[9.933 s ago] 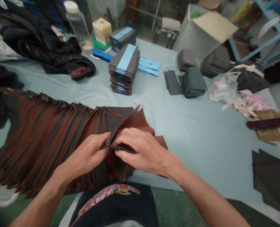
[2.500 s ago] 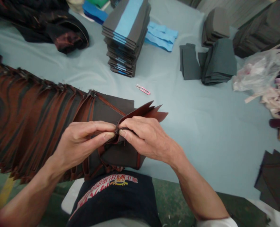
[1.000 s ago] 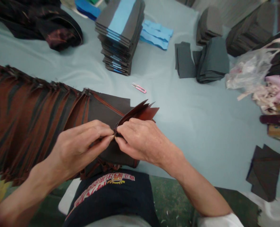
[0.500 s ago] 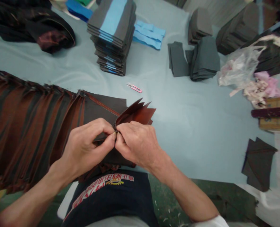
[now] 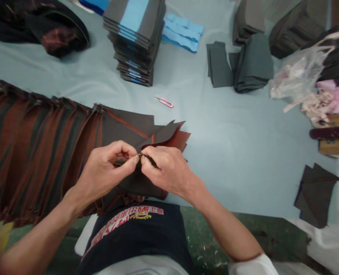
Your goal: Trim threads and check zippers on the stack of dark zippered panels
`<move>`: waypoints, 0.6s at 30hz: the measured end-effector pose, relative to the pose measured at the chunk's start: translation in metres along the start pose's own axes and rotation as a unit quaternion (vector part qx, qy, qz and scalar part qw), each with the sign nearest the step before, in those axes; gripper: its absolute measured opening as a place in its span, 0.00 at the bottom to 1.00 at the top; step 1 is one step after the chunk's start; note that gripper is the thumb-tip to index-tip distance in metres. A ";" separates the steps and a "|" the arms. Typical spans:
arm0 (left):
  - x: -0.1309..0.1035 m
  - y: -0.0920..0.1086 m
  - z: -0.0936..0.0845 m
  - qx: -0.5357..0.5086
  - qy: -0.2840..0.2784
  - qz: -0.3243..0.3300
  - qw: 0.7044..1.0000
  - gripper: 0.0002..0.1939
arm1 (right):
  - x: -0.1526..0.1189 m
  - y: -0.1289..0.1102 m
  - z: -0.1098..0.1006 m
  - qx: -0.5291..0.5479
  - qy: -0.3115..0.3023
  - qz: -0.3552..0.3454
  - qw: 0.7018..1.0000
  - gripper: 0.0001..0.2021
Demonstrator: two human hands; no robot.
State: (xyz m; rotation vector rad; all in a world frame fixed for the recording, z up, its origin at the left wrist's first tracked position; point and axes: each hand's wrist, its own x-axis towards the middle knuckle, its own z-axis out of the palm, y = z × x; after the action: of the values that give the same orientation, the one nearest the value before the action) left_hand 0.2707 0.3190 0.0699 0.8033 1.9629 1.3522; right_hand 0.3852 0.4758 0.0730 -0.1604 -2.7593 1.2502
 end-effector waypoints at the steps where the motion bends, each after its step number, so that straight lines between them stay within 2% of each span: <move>1: 0.000 0.003 -0.003 0.049 0.007 0.045 0.998 0.05 | 0.001 -0.001 -0.001 -0.012 0.006 -0.018 1.000 0.11; 3: 0.001 0.009 -0.007 0.116 0.011 0.112 0.987 0.06 | 0.002 -0.002 -0.003 -0.031 0.015 -0.045 0.998 0.11; 5: 0.001 0.012 -0.009 0.153 0.012 0.148 0.977 0.06 | 0.003 -0.003 -0.005 -0.047 0.021 -0.062 0.997 0.12; 11: 0.000 0.013 -0.009 0.173 -0.004 0.165 0.971 0.07 | 0.000 -0.006 -0.006 -0.113 0.024 -0.054 0.992 0.14; 14: 0.001 0.014 -0.009 0.135 -0.015 0.120 0.983 0.09 | -0.001 -0.008 -0.001 -0.138 0.029 -0.035 0.989 0.15; 18: 0.006 0.012 -0.005 -0.014 -0.013 -0.019 1.000 0.10 | 0.000 -0.006 0.011 -0.108 0.081 -0.001 0.991 0.13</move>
State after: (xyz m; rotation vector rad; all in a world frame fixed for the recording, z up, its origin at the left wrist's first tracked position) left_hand 0.2649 0.3245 0.0814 0.7645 1.9251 1.3376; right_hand 0.3831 0.4633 0.0703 -0.2643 -2.7438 0.8910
